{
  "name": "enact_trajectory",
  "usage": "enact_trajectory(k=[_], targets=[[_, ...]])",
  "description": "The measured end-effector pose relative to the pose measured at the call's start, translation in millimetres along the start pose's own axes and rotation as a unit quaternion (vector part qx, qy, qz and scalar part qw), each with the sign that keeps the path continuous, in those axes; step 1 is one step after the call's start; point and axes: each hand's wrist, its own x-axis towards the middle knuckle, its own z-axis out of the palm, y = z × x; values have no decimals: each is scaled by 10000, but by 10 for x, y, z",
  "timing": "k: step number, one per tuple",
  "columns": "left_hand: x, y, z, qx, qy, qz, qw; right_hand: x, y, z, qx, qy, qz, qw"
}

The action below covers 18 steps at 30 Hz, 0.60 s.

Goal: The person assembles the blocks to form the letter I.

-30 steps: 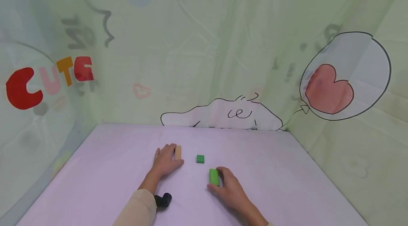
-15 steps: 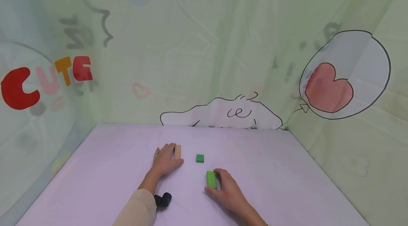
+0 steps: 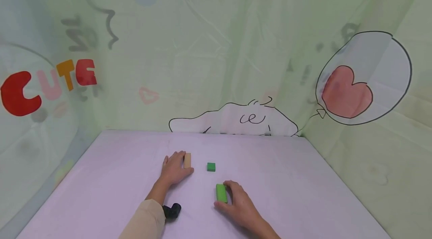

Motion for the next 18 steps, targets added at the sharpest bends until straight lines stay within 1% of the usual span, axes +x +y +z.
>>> enact_trajectory(k=[4, 7, 14, 18], targets=[[-6, -5, -27, -26, 22, 15, 10000, -8, -49, 7, 23, -116, 155, 9998], [-11, -8, -37, -14, 25, 21, 10000, -17, -66, 17, 8, -155, 176, 9997], [14, -49, 26, -40, 34, 30, 10000, -80, -73, -1, 62, -270, 150, 9995], [24, -54, 36, -38, 48, 44, 10000, -112, -58, 1, 138, -339, 138, 9992]])
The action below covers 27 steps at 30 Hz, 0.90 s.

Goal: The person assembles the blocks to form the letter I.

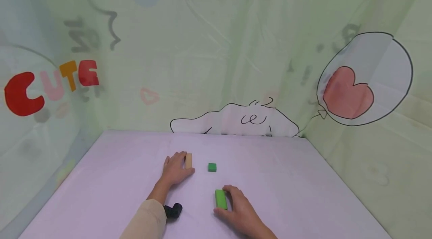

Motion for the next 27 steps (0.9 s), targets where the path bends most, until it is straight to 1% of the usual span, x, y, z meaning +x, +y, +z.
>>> enact_trajectory(k=[6, 14, 27], targets=[[-1, 9, 4, 27, -6, -25, 10000, -32, 2, 11, 20, -37, -19, 10000], [-18, 28, -9, -19, -10, -36, 10000, -65, -22, 19, 54, -86, 150, 9998], [-5, 16, -10, 32, -2, -18, 10000, -87, -64, 33, -119, -106, 333, 9993]])
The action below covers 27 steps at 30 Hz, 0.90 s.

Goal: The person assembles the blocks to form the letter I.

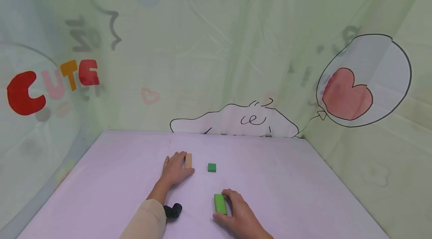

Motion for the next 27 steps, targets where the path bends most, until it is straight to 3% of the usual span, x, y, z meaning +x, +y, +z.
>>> enact_trajectory(k=[7, 19, 27], targets=[[-11, 3, -3, -54, 12, 9, 10000, -25, -16, 9, 19, -30, 88, 10000], [6, -10, 17, -40, 32, -22, 10000, -65, 4, 7, -118, -69, -226, 9996], [-11, 8, 3, -34, 26, -43, 10000, -65, -6, 12, -146, -128, -142, 9997]])
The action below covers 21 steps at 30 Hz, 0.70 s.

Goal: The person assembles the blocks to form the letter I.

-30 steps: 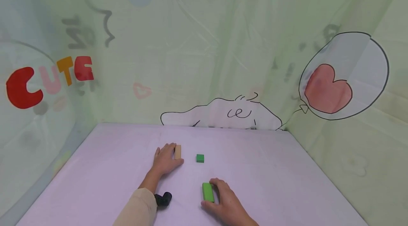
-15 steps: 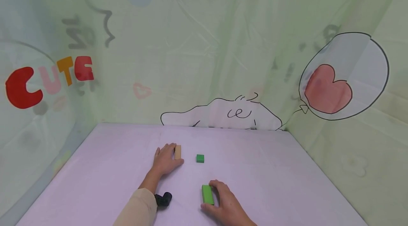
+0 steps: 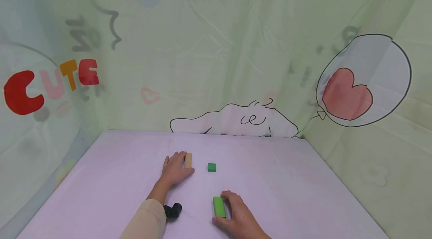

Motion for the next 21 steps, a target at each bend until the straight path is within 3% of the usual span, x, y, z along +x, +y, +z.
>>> enact_trajectory(k=[13, 21], targets=[[-2, 22, -16, -88, -64, -13, 9999, 10, 15, 49, -363, 23, -99, 9993], [-5, 49, -55, -317, -167, -197, 9992, -3, 5, 51, -526, 94, -155, 9985]])
